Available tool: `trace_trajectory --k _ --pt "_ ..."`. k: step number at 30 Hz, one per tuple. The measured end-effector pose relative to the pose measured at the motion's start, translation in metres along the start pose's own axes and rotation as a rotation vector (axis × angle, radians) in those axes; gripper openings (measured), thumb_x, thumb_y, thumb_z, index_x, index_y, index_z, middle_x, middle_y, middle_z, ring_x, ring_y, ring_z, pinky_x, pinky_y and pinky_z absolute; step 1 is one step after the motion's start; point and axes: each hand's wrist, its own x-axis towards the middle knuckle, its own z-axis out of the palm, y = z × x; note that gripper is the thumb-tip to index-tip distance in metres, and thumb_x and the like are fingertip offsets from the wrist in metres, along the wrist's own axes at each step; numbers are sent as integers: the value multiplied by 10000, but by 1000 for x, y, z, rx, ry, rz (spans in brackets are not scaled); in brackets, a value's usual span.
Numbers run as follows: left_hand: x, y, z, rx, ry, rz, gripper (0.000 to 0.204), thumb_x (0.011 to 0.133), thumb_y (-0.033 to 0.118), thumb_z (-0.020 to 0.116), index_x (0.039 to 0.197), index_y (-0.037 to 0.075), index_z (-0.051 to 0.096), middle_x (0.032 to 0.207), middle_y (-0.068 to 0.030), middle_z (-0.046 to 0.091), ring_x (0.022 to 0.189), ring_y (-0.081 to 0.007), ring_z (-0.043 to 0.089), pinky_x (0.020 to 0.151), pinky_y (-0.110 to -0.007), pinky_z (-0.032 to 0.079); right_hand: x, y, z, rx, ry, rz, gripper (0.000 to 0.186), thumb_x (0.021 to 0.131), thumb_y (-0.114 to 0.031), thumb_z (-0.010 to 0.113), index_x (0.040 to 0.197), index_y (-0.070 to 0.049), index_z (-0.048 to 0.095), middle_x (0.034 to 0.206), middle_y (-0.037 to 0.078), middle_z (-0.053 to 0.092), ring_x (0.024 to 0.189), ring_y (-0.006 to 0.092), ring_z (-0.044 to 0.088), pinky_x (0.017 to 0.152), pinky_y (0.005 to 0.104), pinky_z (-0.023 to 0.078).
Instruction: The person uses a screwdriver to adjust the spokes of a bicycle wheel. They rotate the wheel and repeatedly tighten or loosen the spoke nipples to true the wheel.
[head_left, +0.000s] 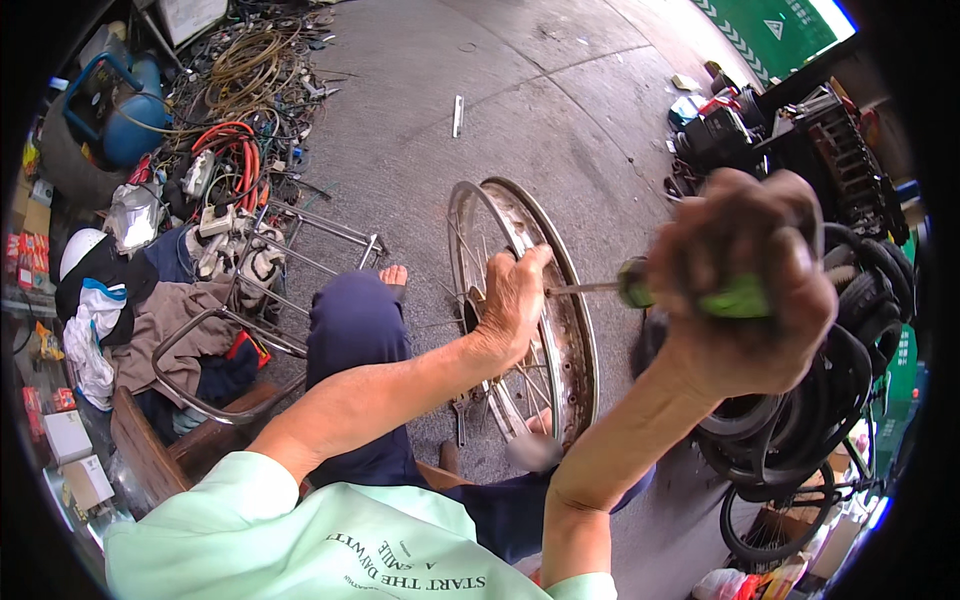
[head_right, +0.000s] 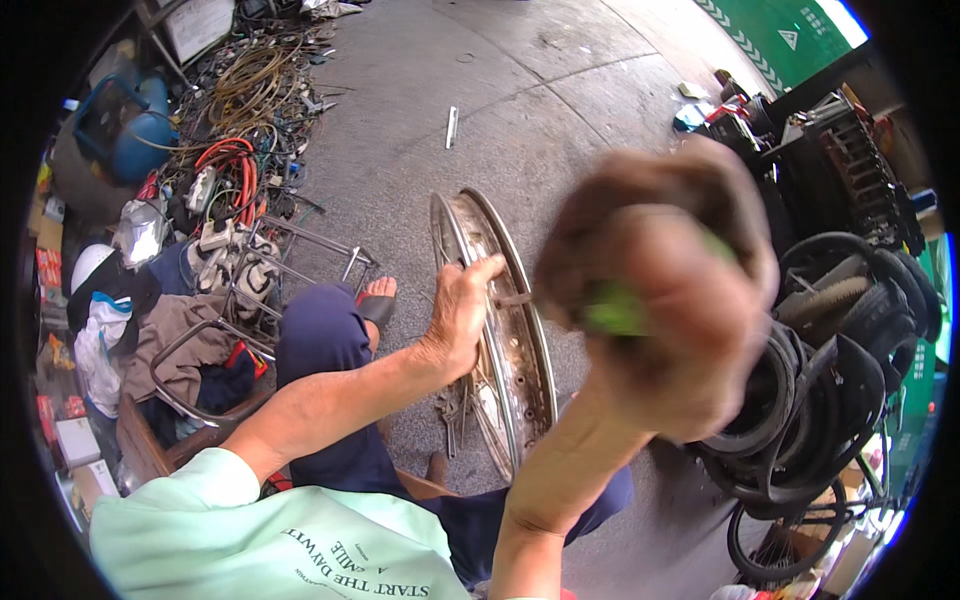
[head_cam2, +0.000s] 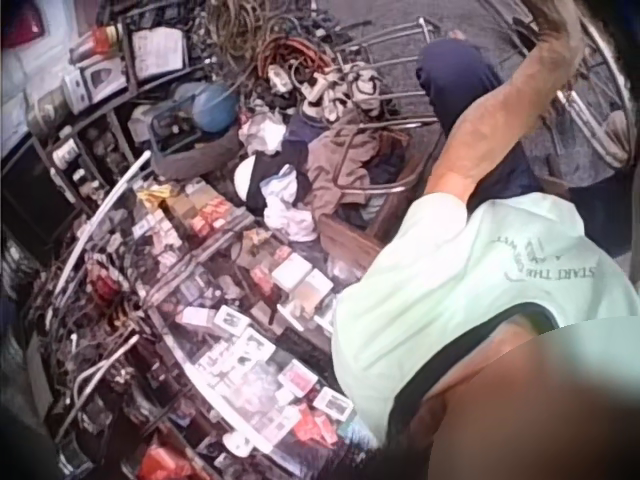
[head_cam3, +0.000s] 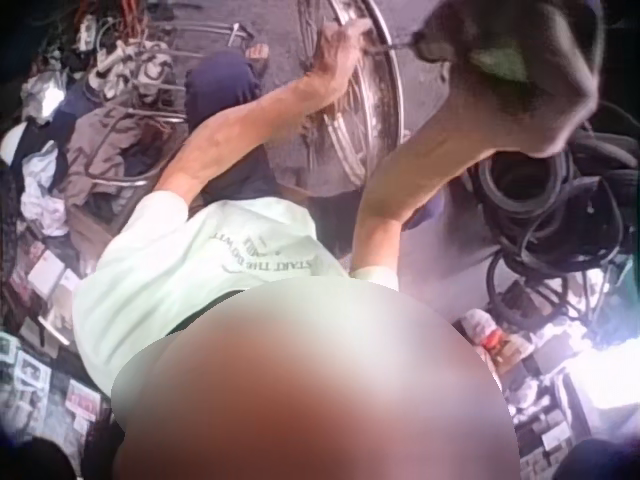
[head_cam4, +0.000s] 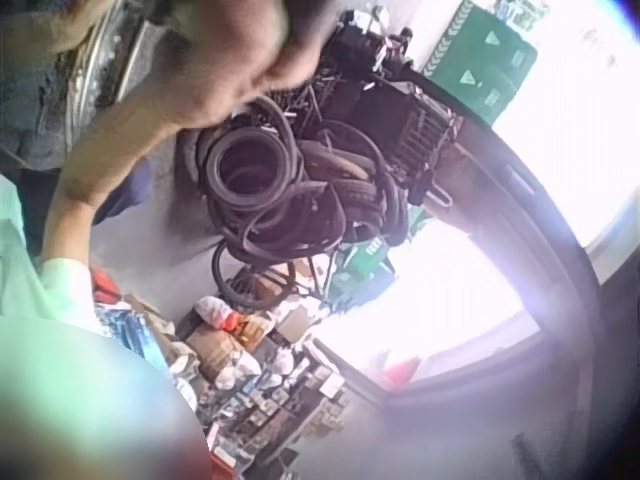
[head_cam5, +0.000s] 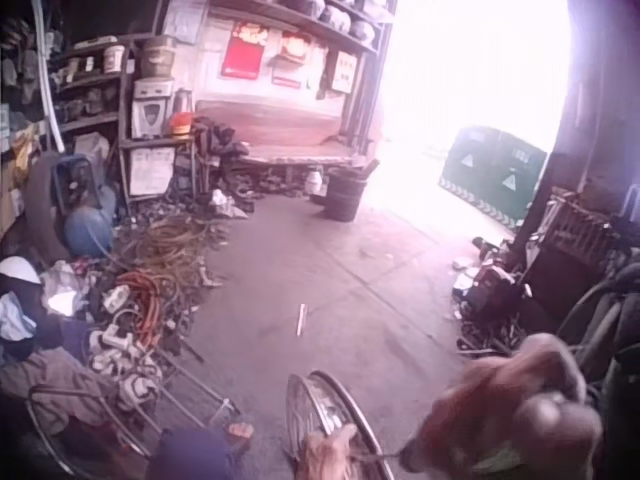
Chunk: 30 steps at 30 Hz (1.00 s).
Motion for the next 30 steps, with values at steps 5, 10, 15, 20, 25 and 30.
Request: trace_trajectory --k 5,10,15,20,25,30 --pt "-4 -3 4 -5 -16 26 349 880 298 582 714 -9 601 617 -26 492 612 -137 481 664 -353 405 -56 -76 -10 -102 140 -163 212 907 -257 518 833 -74 440 698 45 416 441 107 396 401 244 379" --pt "-3 -3 8 -13 84 93 321 862 278 582 632 78 481 583 -1 429 586 -131 420 615 -366 363 -97 -91 2 -242 227 -228 222 921 -264 509 828 -69 455 670 40 420 399 88 392 348 227 374" --pt "8 -5 6 -172 -17 31 303 874 260 569 666 43 529 620 -26 481 587 -150 456 607 -373 393 -128 -104 12 -344 376 -235 261 978 -270 481 835 -53 460 692 62 413 422 95 360 365 229 343" --pt "22 0 -1 -130 -124 15 290 953 294 545 954 8 598 793 -107 642 647 -207 643 581 -383 554 -160 -105 34 -749 685 -74 359 888 -321 650 943 4 508 776 91 484 541 120 468 441 234 401" --pt "21 7 0 -199 -166 29 386 975 429 560 949 49 616 785 -78 645 633 -188 639 573 -363 552 -179 -36 49 -1403 398 329 744 674 -276 887 1255 51 558 1048 193 655 803 286 669 695 367 540" --pt "22 10 6 -171 -77 45 420 992 453 524 935 46 608 775 -54 600 660 -174 609 606 -357 521 -208 12 51 -1461 436 719 828 675 -146 786 1417 -16 441 1095 198 612 935 372 641 825 439 513"
